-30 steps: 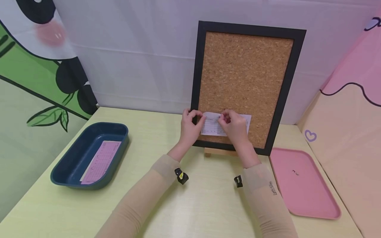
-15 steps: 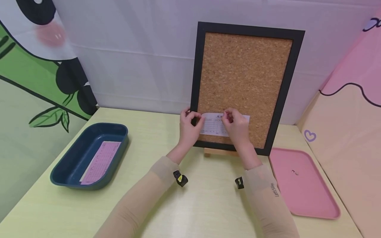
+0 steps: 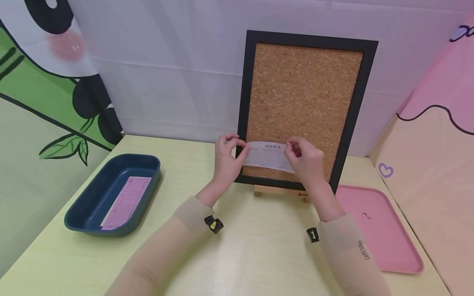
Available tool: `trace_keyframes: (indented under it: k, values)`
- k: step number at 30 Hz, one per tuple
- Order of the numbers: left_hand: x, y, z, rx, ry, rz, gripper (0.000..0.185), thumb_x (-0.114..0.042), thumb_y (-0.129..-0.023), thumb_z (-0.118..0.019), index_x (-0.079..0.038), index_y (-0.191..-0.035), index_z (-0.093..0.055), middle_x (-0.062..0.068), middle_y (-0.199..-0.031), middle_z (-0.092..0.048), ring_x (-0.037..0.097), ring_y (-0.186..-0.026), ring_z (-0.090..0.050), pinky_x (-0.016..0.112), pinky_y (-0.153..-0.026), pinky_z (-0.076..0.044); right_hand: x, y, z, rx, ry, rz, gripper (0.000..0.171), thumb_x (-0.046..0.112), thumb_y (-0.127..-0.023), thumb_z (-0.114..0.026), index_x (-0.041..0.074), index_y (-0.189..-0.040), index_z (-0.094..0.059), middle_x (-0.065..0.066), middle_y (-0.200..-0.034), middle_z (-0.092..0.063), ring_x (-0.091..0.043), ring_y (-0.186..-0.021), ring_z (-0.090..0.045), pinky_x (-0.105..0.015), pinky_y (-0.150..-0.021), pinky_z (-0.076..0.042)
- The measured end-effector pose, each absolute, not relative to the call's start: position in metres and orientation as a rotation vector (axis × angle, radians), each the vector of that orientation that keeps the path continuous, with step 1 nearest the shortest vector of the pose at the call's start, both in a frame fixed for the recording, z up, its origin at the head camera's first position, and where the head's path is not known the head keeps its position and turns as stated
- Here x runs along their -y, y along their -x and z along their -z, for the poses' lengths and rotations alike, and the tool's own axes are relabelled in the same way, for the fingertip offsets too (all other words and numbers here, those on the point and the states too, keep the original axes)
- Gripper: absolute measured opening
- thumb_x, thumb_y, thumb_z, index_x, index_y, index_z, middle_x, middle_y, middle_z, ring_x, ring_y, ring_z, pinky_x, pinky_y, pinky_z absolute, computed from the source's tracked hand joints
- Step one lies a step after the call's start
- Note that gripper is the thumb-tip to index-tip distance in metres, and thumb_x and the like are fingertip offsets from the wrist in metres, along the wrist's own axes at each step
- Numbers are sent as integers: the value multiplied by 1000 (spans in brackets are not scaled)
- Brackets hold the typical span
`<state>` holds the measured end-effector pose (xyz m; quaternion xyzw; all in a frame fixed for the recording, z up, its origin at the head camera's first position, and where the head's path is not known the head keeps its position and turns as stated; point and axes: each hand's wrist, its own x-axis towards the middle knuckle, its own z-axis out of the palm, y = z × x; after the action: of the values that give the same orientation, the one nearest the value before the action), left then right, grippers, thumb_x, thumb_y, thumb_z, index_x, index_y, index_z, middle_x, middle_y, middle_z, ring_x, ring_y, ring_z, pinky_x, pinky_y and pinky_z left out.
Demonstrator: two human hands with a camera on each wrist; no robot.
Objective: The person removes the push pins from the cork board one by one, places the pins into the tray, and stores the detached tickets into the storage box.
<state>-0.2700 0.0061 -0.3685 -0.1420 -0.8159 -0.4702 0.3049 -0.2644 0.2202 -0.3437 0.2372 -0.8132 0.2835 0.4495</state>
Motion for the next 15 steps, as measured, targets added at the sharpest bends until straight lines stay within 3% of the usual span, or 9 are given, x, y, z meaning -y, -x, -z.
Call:
trace_keyframes:
  k: [8, 15]
  values:
    - [8, 261, 353, 2158, 497, 1171, 11, -21, -91, -64, -10, -88, -66, 4, -96, -62, 21, -96, -49, 37, -88, -38, -234, 245, 329, 1971, -621, -685, 9, -6, -78, -65, -6, -87, -67, -16, -72, -68, -20, -54, -59, -1, -63, -37]
    - [20, 249, 338, 2144, 545, 1166, 10, -19, -91, -64, -10, -89, -67, 1, -85, -67, 17, -86, -50, 31, -79, -40, -247, 227, 319, 1983, -582, -637, 8, -6, -77, -66, -6, -86, -67, -16, -71, -67, -17, -55, -56, 0, -64, -36]
